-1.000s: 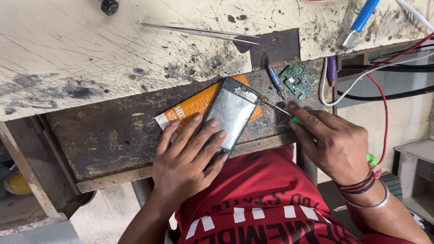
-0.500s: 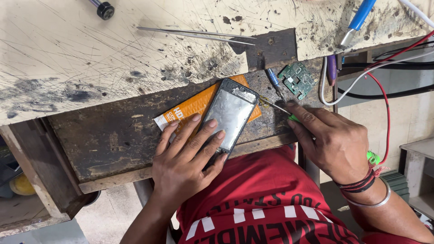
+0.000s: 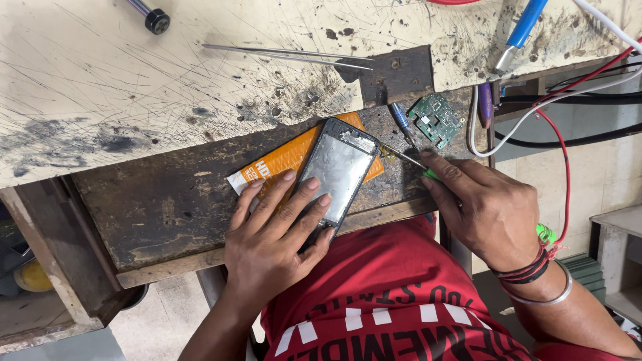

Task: The person holds a disassembled smartphone on the workbench and uses a green-handled prying tool to work around the edge of the screen assembly, separating it from the phone frame. They reposition the phone and continue prying along its edges, with the removed motherboard lying nearby on the bench.

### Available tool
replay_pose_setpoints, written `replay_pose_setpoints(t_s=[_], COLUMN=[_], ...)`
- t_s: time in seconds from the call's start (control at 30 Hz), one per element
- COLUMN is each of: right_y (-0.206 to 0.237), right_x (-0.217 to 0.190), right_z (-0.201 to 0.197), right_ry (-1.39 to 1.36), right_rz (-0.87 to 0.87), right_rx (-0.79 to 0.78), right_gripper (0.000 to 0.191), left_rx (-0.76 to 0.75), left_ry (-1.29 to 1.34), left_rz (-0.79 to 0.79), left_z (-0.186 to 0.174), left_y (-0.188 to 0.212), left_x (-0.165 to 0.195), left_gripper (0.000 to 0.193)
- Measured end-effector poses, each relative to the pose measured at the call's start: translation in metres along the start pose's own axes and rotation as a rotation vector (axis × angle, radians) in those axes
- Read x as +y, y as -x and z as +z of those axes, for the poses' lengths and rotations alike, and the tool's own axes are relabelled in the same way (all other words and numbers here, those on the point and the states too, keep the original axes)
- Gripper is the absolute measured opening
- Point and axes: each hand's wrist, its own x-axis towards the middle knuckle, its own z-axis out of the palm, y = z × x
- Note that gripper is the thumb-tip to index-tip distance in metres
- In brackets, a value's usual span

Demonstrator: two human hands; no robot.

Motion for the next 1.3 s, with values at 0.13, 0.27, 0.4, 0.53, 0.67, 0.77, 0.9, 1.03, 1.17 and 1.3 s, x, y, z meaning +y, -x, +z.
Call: replay_pose_setpoints(t_s=[0.13, 0.27, 0.4, 0.53, 0.67, 0.77, 0.9, 1.03, 1.17, 1.3], right_y=[-0.0004, 0.0002, 0.0002, -0.001, -0.0006, -0.0009, -0.001, -0.0012, -0.0017, -0.0012], right_x=[0.0015, 0.0016, 0.0006, -0.0001, -0.0011, -0.0003, -0.0004, 0.0001, 0.0005, 0.0003], right_z=[0.0012, 0.002, 0.0012, 0.0005, 0.0008, 0.0011, 0.002, 0.0026, 0.0033, 0.0035], right_ry=[-0.009, -0.007, -0.015, -0.003, -0.018, -0.01, -0.009, -0.015, -0.019, -0.023], right_rz=[-0.019, -0.022, -0.003, -0.009, -0.003, 0.003, 0.001, -0.002, -0.026, -0.007], right_rx=[0.011, 0.013, 0.007, 0.011, 0.003, 0.005, 0.01, 0.009, 0.032, 0.017], right_gripper=[0.036, 0.036, 0.036, 0.036, 0.036, 0.037, 0.036, 0.035, 0.034, 0.034], left_rx=[-0.004, -0.003, 0.003, 0.005, 0.005, 0.005, 0.012, 0.009, 0.012, 0.01], left_ry=[-0.004, -0.008, 0.001, 0.0, -0.005, -0.009, -0.004, -0.006, -0.004, -0.001], left_rz=[0.004, 0.01, 0.008, 0.007, 0.01, 0.008, 0.01, 0.012, 0.01, 0.01], left_z=[0.0005, 0.0015, 0.0014, 0.0013, 0.0022, 0.002, 0.0021, 0.0018, 0.0011, 0.0018], left_y=[0.0001, 0.0, 0.0007, 0.0009, 0.0008, 0.0015, 0.0012, 0.0008, 0.0005, -0.0003], left_x=[-0.001, -0.0015, -0.0013, -0.0013, -0.0012, -0.0013, -0.0014, -0.001, -0.0006, -0.0004], left_gripper=[0.035, 0.035, 0.036, 0.036, 0.036, 0.036, 0.036, 0.036, 0.036, 0.035])
